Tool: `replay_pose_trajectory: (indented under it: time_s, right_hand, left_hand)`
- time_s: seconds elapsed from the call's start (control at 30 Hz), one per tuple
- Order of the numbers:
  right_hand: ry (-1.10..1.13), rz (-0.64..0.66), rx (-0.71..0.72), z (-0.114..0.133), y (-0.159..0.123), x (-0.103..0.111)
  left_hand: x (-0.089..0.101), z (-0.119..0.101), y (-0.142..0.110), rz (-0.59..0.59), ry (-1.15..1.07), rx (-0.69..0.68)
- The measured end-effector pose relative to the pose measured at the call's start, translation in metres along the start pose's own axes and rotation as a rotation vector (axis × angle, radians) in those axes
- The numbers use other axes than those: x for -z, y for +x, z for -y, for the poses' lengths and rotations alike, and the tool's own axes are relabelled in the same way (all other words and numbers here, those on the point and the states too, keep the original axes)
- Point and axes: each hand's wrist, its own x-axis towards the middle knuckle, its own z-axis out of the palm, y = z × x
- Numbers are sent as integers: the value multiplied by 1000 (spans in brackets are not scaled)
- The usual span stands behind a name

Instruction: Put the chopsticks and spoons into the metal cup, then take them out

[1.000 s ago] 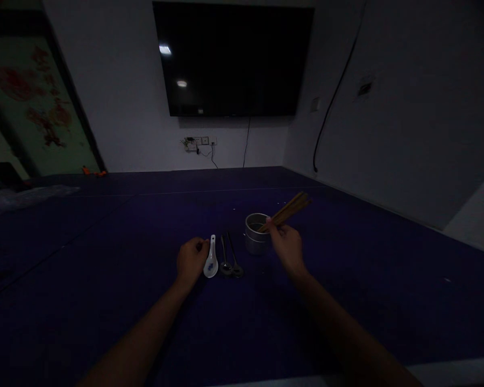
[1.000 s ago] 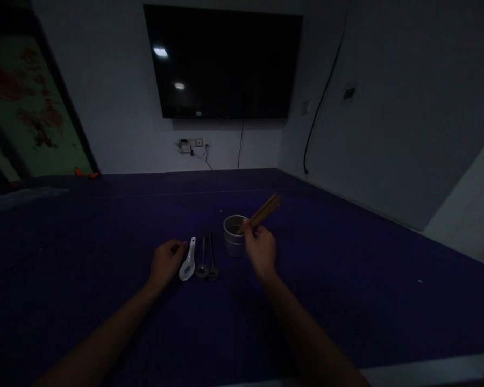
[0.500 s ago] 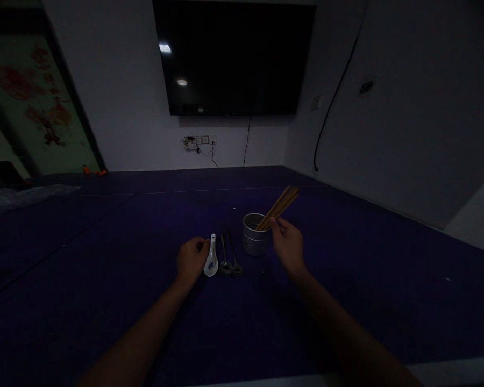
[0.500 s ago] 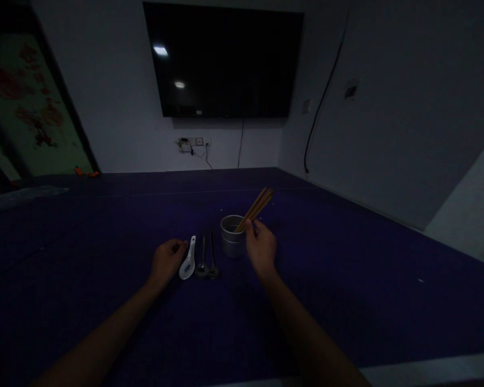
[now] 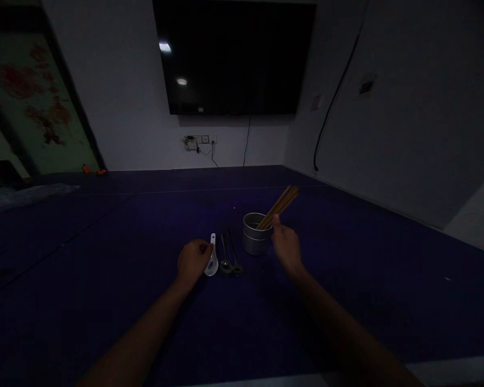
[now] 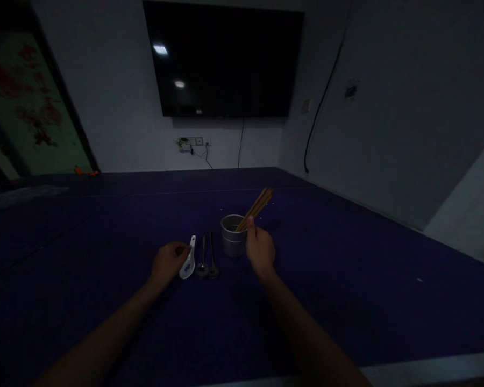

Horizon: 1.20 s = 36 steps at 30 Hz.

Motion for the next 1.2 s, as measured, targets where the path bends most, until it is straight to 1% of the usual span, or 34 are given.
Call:
replay_pose_trajectory:
  time_s: [0.1, 0.27, 0.5, 0.8, 0.97, 1.1, 1.2]
  right_hand:
    - [-39, 41, -10, 2, -1, 1]
    - [-61, 34, -12, 4, 0, 2]
    - [-100, 83, 20, 5, 1, 1]
    - [-119, 106, 13, 5, 1, 2]
    - [-155, 114, 8, 9, 0, 5]
    - [-164, 121, -9, 11, -1, 6]
    - [-174, 117, -20, 11, -1, 7]
  left_hand:
    - [-1, 2, 1, 20, -6, -17]
    - [-2, 2, 2, 29, 16, -37]
    - [-3, 3, 1, 46, 62, -42]
    - [-4, 3, 3, 57, 47, -62]
    - [-6, 3, 4, 70, 18, -43]
    - [-7, 5, 5, 27, -22, -57]
    - [-8, 7, 6, -42, -62, -87]
